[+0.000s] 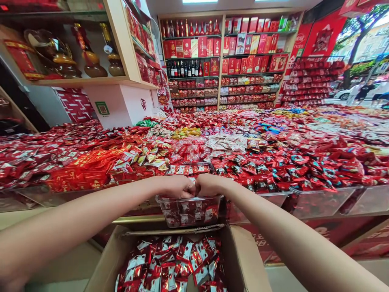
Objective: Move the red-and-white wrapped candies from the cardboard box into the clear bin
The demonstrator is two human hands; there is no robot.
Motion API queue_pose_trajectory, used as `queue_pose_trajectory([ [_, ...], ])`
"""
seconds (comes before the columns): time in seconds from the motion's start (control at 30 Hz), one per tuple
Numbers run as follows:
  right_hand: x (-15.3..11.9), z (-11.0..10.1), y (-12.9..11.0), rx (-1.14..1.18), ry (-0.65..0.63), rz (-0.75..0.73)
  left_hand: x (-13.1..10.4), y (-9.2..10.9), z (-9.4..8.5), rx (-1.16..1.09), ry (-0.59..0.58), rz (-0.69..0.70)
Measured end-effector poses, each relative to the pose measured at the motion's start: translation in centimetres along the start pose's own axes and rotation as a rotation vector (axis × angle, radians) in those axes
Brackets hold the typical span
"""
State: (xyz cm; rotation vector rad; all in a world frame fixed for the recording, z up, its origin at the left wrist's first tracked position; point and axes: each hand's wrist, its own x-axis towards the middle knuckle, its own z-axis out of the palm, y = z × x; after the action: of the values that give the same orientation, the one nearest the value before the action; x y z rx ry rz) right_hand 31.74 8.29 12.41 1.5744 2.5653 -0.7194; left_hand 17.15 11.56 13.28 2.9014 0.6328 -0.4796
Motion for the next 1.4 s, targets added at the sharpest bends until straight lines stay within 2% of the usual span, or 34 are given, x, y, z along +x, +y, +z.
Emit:
queue_pose_trajectory([
  [0.13, -0.1, -0.2, -0.1, -0.004, 0.01, -0.017, -0.2, 0.3, 0.2, 0.023, 0.032, -0.012],
  [0.37, 0.7, 0.8, 0.4, -0.019, 0.039, -0.054, -0.7, 0.0, 0.3, 0.052, 0.08, -0.07],
  [0.6, 1.0, 1.0, 0.1, -0.022, 0.064, -0.065, -1.9, -0.4, -0.6, 0.042, 0.106, -0.118],
  [0.8, 1.1, 0.8, -0.1, 0.031, 0.042, -0.062, -3.7, -0.6, -1.1, 0.078, 0.057, -0.134],
  [1.1, 2.0, 0.2, -1.3, 0.058, -0.003, -0.073, -4.1, -0.2, -0.7, 0.138, 0.067, -0.204],
  [1.4, 2.2, 1.2, -1.3, 0.121, 0.014, -0.04, -4.7, -0.1, -0.5, 0.139, 0.108, -0.25],
])
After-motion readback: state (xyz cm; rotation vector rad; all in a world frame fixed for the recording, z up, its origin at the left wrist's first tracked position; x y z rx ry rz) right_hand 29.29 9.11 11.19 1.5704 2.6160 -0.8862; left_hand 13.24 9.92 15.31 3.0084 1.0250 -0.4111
